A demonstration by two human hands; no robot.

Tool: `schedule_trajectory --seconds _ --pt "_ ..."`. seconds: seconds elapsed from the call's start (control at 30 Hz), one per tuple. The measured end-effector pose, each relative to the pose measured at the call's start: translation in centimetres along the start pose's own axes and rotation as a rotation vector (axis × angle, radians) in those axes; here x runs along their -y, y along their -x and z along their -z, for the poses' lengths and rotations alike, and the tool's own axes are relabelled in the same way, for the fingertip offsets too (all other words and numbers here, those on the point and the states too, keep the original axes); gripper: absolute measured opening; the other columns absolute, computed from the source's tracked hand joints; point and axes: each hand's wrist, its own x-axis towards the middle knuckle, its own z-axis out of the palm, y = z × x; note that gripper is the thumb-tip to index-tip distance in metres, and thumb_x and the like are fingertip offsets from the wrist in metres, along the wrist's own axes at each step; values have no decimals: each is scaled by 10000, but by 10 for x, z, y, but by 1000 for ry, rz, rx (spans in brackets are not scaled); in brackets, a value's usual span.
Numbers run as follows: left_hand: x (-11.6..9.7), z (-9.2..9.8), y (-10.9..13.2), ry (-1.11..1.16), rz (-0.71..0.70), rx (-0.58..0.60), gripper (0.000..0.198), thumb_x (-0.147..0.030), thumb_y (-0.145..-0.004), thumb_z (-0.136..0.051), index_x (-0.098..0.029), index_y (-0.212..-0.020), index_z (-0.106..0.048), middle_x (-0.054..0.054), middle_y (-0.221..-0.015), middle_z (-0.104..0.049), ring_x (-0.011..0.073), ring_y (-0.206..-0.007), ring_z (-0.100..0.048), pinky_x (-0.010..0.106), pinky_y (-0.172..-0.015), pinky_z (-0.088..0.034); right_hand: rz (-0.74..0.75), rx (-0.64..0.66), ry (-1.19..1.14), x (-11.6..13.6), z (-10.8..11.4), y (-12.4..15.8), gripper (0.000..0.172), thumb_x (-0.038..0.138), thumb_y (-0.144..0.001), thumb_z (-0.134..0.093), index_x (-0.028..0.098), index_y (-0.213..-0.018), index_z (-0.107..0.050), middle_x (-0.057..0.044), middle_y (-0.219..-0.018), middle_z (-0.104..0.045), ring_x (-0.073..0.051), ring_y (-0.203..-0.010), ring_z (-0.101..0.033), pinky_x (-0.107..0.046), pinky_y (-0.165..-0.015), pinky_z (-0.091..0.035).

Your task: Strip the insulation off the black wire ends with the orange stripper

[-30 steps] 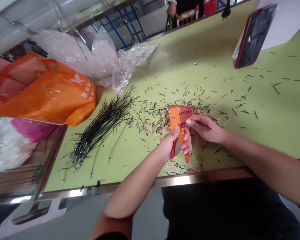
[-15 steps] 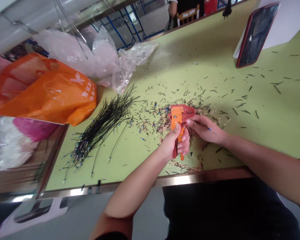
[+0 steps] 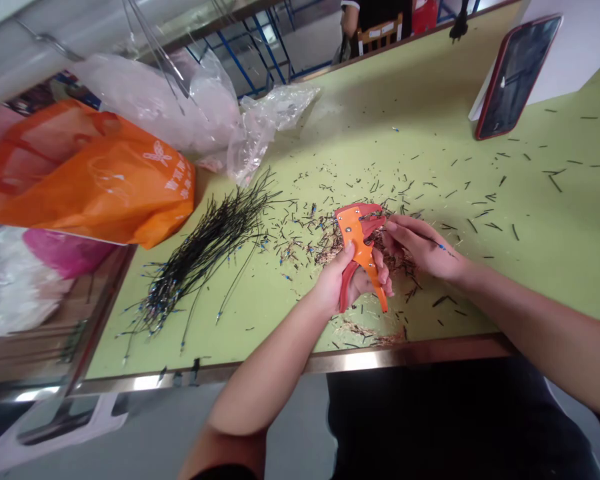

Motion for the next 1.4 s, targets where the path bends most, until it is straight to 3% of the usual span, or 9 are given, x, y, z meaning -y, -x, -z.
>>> schedule_trajectory --seconds 0.3,0.57,0.83,1.03,1.2,1.4 --pt "0 2 -1 -17 33 17 606 -739 -847 -721 -144 -960 -687 58 -786 -694 210 -739 -716 366 -757 -604 173 -56 188 8 7 1 532 630 -1049 -528 227 -704 -509 20 -658 -453 -132 -607 -393 -316 -576 -342" --pt "0 2 0 -109 38 63 615 -753 -842 -721 -143 -915 -682 51 -759 -689 205 -721 -713 355 -747 -600 123 -100 214 11 15 -2 589 711 -1005 -539 232 -674 -447 8 -642 -472 -143 -608 -424 -324 -572 -328" --pt "4 5 -1 -256 -34 -53 579 -719 -860 -725 -148 -925 -659 30 -730 -658 174 -687 -676 336 -714 -595 151 -107 354 7 11 4 505 631 -1085 -415 239 -766 -401 30 -674 -402 -137 -599 -359 -329 -577 -312" --pt "3 1 0 -282 -25 -54 568 -720 -859 -724 -159 -859 -637 8 -680 -615 154 -638 -638 309 -664 -560 142 -111 287 4 11 4 545 691 -1066 -387 242 -757 -373 29 -689 -347 -145 -620 -307 -332 -583 -291" --pt "3 -3 1 -275 1 -32 561 -713 -876 -709 -173 -762 -606 -18 -611 -558 121 -544 -575 273 -592 -496 138 -120 262 3 9 4 604 757 -1038 -360 243 -722 -403 21 -660 -382 -143 -593 -329 -336 -561 -275" --pt "5 -3 1 -243 19 -55 567 -718 -874 -705 -176 -755 -586 -28 -588 -531 123 -521 -552 282 -582 -507 96 -177 231 2 4 3 642 803 -1014 -334 241 -715 -415 15 -645 -415 -142 -591 -362 -329 -556 -287"
